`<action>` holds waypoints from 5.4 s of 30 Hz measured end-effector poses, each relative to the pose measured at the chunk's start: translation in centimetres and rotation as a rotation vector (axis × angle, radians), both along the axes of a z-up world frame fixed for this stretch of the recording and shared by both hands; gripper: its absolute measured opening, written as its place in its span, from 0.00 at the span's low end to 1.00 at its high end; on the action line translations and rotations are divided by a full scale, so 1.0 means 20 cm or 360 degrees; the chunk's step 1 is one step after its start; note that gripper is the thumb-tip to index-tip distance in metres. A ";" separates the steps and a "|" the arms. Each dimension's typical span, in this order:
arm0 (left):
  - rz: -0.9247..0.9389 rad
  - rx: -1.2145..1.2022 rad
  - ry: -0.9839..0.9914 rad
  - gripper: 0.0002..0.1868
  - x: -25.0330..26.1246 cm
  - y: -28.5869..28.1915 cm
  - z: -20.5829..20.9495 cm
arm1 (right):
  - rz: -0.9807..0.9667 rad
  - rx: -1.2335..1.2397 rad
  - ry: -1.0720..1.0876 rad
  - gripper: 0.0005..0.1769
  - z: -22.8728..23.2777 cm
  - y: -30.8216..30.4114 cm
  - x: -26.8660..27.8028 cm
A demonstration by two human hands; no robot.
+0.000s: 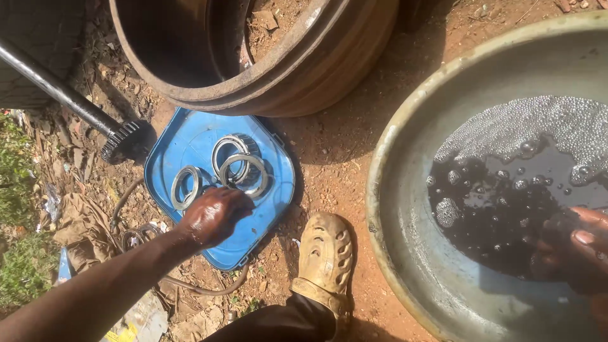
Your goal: Cleaning oily mechanical components, including bearings and rings, in a basin of soapy water.
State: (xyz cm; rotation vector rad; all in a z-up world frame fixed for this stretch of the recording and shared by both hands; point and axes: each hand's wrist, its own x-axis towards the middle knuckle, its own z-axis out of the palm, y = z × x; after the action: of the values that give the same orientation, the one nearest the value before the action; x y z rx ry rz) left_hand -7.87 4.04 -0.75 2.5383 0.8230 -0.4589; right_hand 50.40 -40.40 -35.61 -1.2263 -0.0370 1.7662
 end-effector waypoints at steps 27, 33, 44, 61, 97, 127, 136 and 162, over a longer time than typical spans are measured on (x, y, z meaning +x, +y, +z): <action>0.0550 0.0082 -0.0525 0.11 0.36 0.21 -0.41 | -0.0639 -0.0262 -0.0722 0.26 1.26 0.47 -0.51; 0.0248 -0.0939 -0.0814 0.25 1.56 -0.60 -0.16 | -0.0772 0.0039 -0.0560 0.32 1.43 0.47 -0.53; 0.1613 -0.2213 -0.0403 0.21 2.15 -1.07 -0.22 | -0.0853 -0.0720 -0.1842 0.18 1.65 -0.07 -0.16; 0.0768 -0.0779 -0.0742 0.23 1.82 -0.84 -0.39 | 0.0348 -0.0156 -0.1908 0.26 1.33 0.74 -0.41; 0.0724 -0.1308 -0.0362 0.06 1.84 -0.80 -0.10 | 0.0331 0.0668 -0.2202 0.18 1.49 0.63 -0.39; 0.0222 -0.0990 -0.0967 0.10 2.05 -0.98 0.12 | -0.0366 -0.0037 -0.1646 0.06 1.81 0.40 -0.39; 0.0554 -0.1425 -0.0764 0.12 2.03 -0.94 0.14 | -0.0617 -0.0121 -0.1468 0.05 1.80 0.36 -0.37; 0.1045 -0.2303 -0.1324 0.07 2.02 -0.99 -0.06 | -0.1002 0.0048 -0.1379 0.07 1.72 0.28 -0.37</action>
State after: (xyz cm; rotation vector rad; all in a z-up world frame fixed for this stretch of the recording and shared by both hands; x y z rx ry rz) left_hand 32.60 -15.66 -1.91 0.8604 0.5544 0.2153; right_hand 43.04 -34.82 -1.19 -1.6679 -0.1586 0.6225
